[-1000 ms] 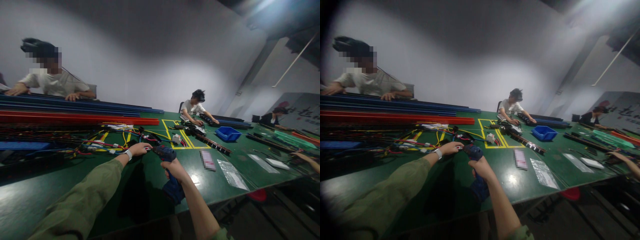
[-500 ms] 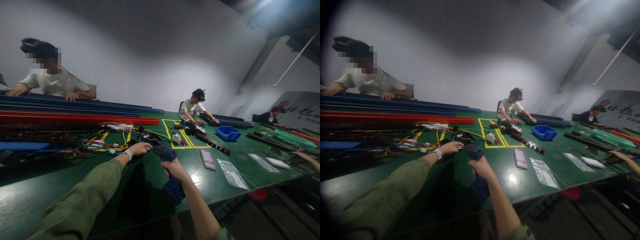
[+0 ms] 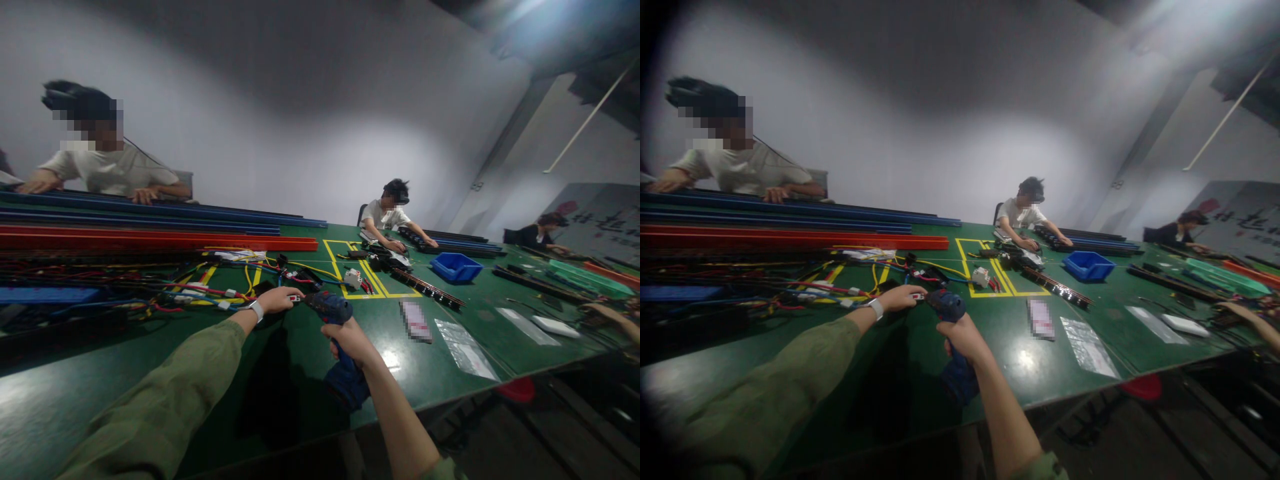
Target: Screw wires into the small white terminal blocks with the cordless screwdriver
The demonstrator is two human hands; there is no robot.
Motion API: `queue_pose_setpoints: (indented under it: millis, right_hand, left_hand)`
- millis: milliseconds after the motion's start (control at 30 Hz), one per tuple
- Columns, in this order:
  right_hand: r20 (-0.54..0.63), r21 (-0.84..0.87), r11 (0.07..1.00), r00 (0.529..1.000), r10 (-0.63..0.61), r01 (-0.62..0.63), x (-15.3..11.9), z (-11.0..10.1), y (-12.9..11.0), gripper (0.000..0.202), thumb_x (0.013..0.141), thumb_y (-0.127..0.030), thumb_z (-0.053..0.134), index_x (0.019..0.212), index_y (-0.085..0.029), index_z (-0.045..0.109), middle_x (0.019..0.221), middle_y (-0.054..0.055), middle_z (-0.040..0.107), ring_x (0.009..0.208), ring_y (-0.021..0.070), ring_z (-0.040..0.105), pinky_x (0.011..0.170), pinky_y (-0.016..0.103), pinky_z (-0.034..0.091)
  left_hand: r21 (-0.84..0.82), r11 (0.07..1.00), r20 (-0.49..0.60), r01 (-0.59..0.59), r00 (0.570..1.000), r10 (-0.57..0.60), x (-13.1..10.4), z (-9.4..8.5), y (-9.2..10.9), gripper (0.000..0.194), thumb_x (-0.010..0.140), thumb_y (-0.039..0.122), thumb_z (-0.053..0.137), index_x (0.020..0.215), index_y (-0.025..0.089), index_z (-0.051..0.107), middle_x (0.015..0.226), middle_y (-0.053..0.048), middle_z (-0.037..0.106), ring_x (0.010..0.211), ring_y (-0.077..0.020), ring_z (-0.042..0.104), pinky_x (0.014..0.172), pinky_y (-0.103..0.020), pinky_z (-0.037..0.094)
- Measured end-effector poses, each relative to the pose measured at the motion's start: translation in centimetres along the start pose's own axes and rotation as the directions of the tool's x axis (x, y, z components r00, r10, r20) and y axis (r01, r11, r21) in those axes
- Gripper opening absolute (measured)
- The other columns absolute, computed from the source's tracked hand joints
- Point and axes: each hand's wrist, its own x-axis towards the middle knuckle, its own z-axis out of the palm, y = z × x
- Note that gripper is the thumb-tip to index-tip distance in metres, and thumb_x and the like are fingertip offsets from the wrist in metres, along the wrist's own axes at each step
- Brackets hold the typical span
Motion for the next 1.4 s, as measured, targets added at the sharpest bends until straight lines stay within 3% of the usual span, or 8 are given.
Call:
queue_pose_setpoints:
  millis: [1400]
  right_hand:
    - [-0.022,-0.018,1.0,1.0,-0.004,0.004,0.0,0.1,-0.1,0.027,0.072,-0.026,0.059,0.097,-0.019,0.053,0.049,-0.009,0.049,0.034,0.0093,0.044,0.035,0.02,0.034]
  left_hand:
    - [-0.011,0.998,0.028,0.054,0.998,-0.054,-0.6,-0.9,1.3,0.058,0.07,0.019,0.052,0.127,0.028,0.06,0.125,-0.001,0.066,0.107,-0.0216,0.061,0.099,-0.028,0.042]
